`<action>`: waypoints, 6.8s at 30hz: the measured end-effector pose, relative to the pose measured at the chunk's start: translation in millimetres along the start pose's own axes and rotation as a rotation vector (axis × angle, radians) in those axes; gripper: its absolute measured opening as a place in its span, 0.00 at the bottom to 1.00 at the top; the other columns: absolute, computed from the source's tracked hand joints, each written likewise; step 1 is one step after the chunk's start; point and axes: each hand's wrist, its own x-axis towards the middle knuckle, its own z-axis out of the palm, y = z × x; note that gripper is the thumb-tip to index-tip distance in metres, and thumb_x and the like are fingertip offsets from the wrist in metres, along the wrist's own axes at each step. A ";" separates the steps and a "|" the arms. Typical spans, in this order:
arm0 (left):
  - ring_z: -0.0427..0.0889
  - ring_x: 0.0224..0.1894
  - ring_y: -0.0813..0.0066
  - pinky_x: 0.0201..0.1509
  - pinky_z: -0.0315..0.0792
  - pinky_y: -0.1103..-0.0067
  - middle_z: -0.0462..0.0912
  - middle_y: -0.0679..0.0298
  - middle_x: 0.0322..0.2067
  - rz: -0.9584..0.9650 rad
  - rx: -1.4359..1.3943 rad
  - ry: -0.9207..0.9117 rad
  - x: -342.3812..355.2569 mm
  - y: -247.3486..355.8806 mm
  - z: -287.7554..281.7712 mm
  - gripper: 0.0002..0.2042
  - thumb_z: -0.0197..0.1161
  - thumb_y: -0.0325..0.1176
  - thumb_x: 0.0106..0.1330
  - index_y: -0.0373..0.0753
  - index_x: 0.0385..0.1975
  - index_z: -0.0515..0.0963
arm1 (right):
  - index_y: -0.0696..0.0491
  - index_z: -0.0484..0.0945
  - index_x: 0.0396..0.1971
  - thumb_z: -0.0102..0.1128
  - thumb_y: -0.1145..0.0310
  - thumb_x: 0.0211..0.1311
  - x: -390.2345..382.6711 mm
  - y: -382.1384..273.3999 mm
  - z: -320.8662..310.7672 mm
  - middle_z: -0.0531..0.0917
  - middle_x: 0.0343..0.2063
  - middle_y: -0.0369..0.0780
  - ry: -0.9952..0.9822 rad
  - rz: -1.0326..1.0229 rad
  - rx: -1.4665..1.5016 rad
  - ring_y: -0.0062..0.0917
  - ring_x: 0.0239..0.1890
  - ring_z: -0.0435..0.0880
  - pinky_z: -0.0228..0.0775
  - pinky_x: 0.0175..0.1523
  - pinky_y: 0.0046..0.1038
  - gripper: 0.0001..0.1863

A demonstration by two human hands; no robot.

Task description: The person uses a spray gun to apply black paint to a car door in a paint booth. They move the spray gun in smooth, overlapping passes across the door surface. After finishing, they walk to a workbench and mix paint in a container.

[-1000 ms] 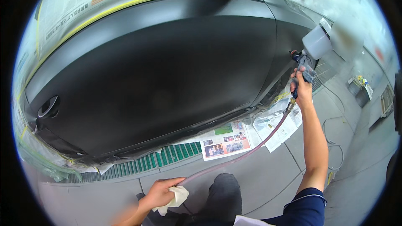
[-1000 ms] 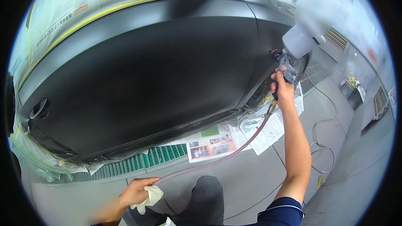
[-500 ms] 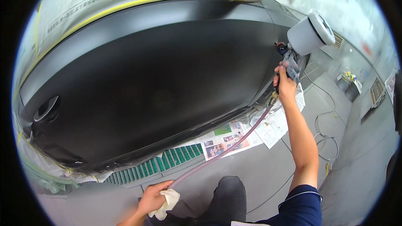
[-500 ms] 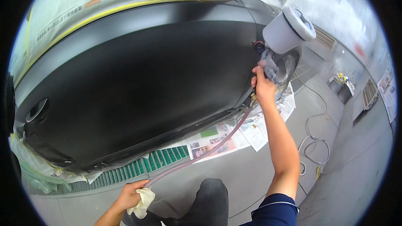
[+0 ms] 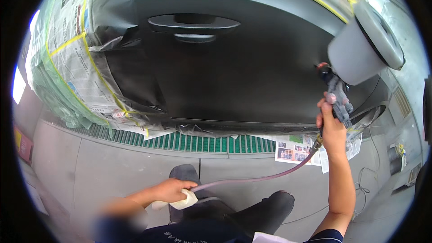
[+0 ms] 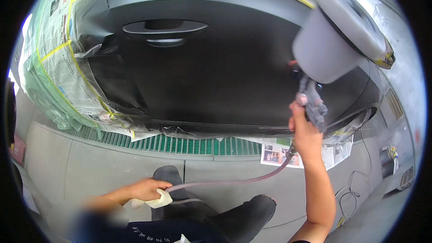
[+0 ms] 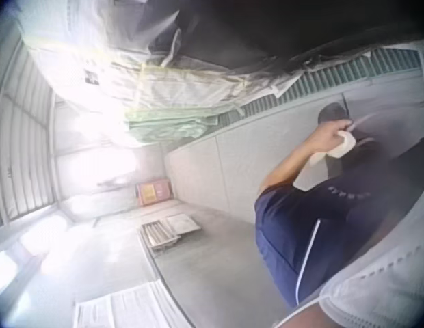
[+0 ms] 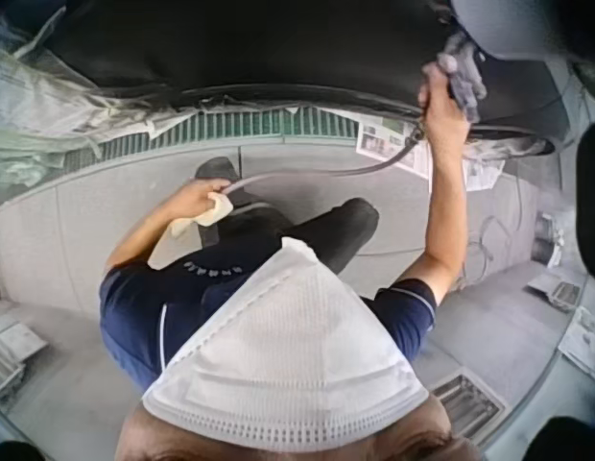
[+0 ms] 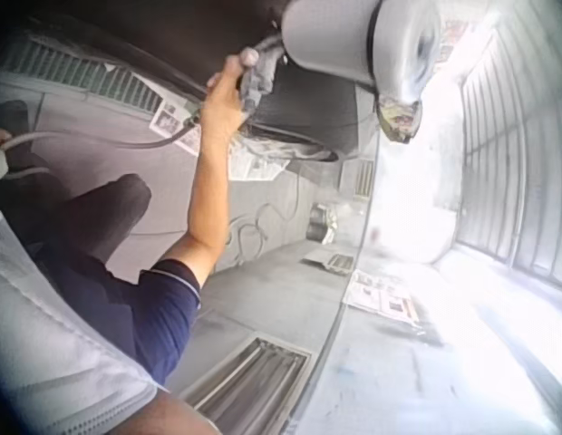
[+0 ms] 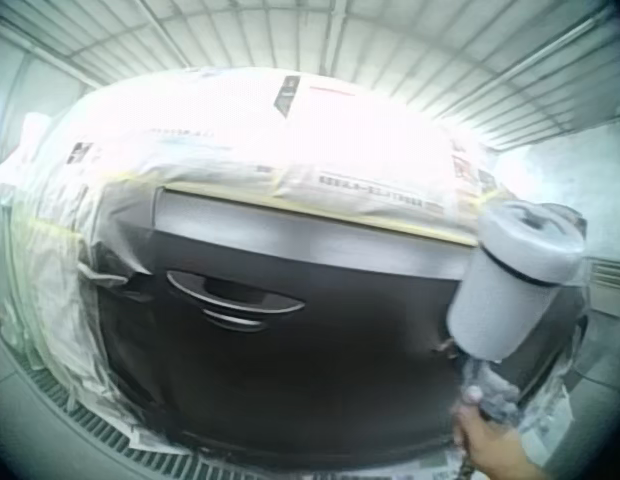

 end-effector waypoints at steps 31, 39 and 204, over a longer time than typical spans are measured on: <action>0.84 0.43 0.54 0.47 0.77 0.68 0.85 0.60 0.42 0.140 0.040 0.052 -51.1 -113.6 5.7 0.18 0.58 0.32 0.60 0.46 0.52 0.76 | 0.59 0.72 0.52 0.55 0.58 0.71 18.7 -173.1 115.5 0.79 0.32 0.35 -0.177 0.233 0.086 0.14 0.15 0.71 0.60 0.18 0.15 0.20; 0.83 0.41 0.53 0.44 0.76 0.67 0.85 0.58 0.38 0.122 0.043 0.040 -36.7 -109.7 -3.6 0.16 0.58 0.33 0.60 0.46 0.49 0.76 | 0.53 0.75 0.49 0.57 0.59 0.70 -2.2 -96.3 16.0 0.79 0.32 0.34 0.339 0.223 -0.103 0.14 0.18 0.71 0.60 0.21 0.17 0.15; 0.83 0.43 0.53 0.47 0.77 0.67 0.85 0.55 0.42 0.003 0.335 0.020 184.9 294.1 184.2 0.25 0.60 0.31 0.53 0.47 0.55 0.78 | 0.50 0.75 0.40 0.63 0.53 0.67 53.2 154.4 -268.9 0.72 0.22 0.27 -0.663 0.164 0.506 0.10 0.23 0.70 0.63 0.27 0.19 0.16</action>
